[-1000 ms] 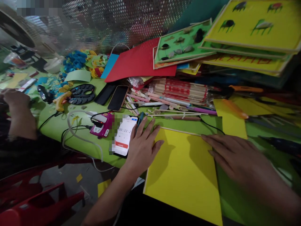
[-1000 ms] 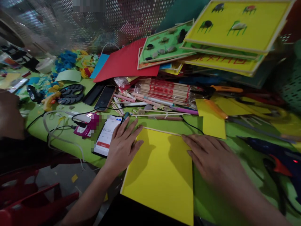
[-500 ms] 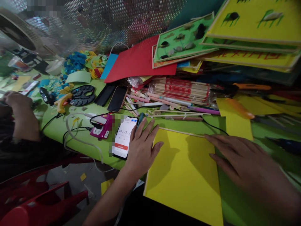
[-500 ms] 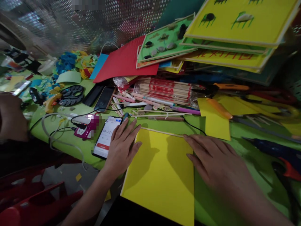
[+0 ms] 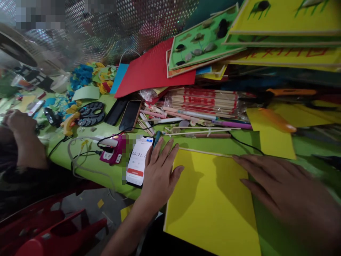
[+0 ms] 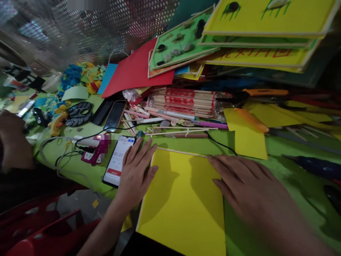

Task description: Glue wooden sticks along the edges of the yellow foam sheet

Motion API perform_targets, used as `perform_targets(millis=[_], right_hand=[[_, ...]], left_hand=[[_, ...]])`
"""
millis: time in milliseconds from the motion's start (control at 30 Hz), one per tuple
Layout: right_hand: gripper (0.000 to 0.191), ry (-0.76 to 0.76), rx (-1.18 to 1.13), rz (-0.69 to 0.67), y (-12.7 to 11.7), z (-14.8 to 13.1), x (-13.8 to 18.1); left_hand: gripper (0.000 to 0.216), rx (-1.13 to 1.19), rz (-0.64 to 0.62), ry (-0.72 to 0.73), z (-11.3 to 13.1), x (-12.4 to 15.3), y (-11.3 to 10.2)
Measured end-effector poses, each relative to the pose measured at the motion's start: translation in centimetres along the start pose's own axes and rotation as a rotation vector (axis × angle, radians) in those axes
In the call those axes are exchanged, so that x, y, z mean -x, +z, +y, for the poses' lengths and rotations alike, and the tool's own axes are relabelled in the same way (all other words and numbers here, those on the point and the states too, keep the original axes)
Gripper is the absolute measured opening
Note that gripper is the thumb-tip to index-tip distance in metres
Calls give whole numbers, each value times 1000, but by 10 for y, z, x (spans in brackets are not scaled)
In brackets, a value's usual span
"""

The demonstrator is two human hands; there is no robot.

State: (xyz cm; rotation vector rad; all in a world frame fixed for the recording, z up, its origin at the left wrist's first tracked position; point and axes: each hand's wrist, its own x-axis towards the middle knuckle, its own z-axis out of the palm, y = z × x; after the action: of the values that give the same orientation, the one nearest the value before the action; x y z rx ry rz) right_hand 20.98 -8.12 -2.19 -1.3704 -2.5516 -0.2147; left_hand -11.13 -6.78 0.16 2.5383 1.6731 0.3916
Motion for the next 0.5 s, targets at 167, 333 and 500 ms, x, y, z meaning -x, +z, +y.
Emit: perform_targets(millis=[167,333,500], right_hand=[[47,21,-37,4,2,-3,4],[48,26,-51,-20,2,-2,5],[64,38,-64,-34,7,-2,7]], left_hand=[[48,61,50,85,2,-1,-3],[46,76,-11,126,3,-4,-3],[45,62,-39,111,5,-6,-4]])
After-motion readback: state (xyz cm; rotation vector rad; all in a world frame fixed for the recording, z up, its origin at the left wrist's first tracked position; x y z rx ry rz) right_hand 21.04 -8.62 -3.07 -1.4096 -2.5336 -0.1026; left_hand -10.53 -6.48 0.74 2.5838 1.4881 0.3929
